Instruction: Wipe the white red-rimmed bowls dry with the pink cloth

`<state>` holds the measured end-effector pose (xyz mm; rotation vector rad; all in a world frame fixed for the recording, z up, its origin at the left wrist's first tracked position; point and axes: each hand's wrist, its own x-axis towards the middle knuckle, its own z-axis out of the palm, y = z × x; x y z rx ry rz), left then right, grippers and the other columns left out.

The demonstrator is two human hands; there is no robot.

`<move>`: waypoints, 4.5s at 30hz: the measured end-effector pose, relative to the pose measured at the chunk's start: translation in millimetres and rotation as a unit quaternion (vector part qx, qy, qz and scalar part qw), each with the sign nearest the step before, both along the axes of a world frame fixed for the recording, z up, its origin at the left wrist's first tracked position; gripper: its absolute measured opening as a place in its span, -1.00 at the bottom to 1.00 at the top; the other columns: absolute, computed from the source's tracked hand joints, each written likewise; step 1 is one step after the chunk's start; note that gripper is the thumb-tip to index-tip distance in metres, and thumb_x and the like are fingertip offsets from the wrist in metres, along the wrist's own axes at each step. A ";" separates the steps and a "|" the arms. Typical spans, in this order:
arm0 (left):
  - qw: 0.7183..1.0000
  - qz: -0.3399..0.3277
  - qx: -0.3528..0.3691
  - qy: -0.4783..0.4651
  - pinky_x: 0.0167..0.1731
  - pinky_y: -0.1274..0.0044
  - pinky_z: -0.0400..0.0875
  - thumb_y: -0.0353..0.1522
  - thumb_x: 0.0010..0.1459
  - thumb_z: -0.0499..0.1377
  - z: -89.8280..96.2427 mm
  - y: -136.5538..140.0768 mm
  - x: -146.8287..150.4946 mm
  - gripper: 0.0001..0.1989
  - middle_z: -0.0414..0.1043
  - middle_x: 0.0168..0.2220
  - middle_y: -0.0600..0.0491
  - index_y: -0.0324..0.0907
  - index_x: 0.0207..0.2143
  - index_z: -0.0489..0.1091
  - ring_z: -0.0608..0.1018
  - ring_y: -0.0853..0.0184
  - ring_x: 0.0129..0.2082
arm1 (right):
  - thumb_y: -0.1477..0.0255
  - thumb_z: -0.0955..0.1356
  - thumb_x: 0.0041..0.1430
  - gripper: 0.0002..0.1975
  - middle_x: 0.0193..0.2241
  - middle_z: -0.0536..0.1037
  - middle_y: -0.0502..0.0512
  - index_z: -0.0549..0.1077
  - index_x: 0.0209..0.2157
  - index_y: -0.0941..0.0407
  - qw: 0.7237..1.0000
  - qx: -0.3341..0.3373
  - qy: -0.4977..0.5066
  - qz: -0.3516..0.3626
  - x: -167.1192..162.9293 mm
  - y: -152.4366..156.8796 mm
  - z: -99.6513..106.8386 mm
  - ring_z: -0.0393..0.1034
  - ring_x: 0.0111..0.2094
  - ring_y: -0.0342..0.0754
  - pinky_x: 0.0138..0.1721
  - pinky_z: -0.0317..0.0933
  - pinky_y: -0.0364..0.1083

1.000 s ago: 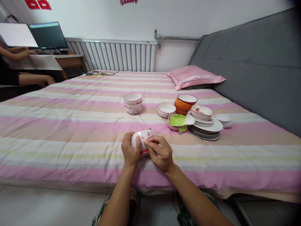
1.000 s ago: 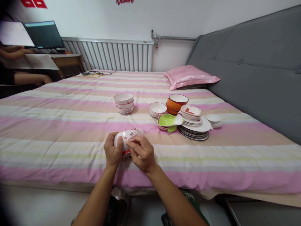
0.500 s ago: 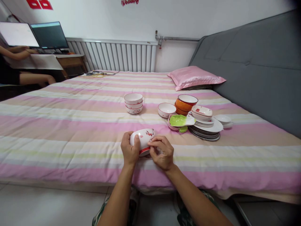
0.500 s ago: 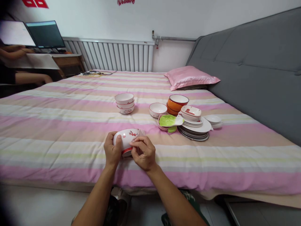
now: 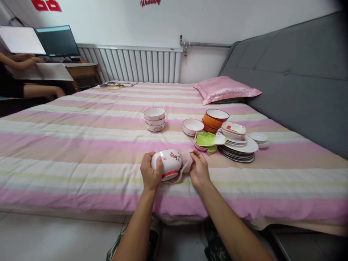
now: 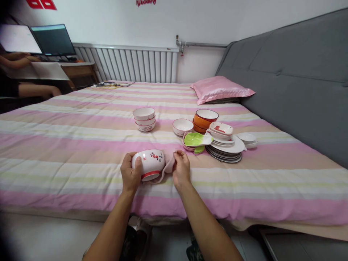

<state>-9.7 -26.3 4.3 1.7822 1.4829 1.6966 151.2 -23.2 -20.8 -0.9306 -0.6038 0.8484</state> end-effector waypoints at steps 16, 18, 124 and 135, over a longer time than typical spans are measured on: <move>0.999 -0.006 0.024 0.035 -0.38 0.50 0.33 -0.22 0.13 0.06 1.8 -2.6 4.0 -0.80 0.34 -0.44 0.08 -0.17 -0.36 0.30 0.41 0.33 -0.42 | 0.36 0.31 0.20 -0.87 -0.34 0.48 0.07 0.41 -0.23 0.08 0.910 0.161 -0.338 0.181 -22.4 -37.0 42.8 0.42 -0.24 -0.07 -0.16 0.34 -0.05; 0.999 -0.005 0.025 0.031 -0.38 0.50 0.33 -0.22 0.13 0.06 1.8 -2.7 3.7 -0.80 0.35 -0.43 0.07 -0.17 -0.35 0.31 0.41 0.33 -0.42 | 0.38 0.25 0.25 -0.84 -0.32 0.49 0.06 0.39 -0.16 0.07 0.912 0.170 -0.326 0.182 -23.3 -34.7 40.0 0.43 -0.22 -0.07 -0.13 0.33 -0.05; 0.999 -0.010 0.034 -0.019 -0.17 0.44 0.32 -0.31 0.14 0.06 4.0 -9.0 12.0 -0.76 0.44 -0.24 -0.02 -0.19 -0.18 0.41 0.46 0.26 -0.22 | 0.29 0.20 0.25 -0.76 -0.22 0.46 0.12 0.37 -0.16 0.09 0.881 0.111 -0.459 0.040 -30.7 -9.2 34.9 0.32 -0.16 0.03 -0.08 0.19 0.03; 1.000 0.006 0.019 -0.019 -0.21 0.45 0.32 -0.27 0.20 -0.01 -3.5 -2.0 12.9 -0.73 0.43 -0.30 -0.01 -0.19 -0.23 0.42 0.46 0.26 -0.28 | 0.25 0.17 0.28 -0.74 -0.24 0.46 0.09 0.37 -0.19 0.08 0.924 0.088 -0.367 0.066 -32.0 -3.6 22.0 0.34 -0.18 0.00 -0.14 0.22 -0.04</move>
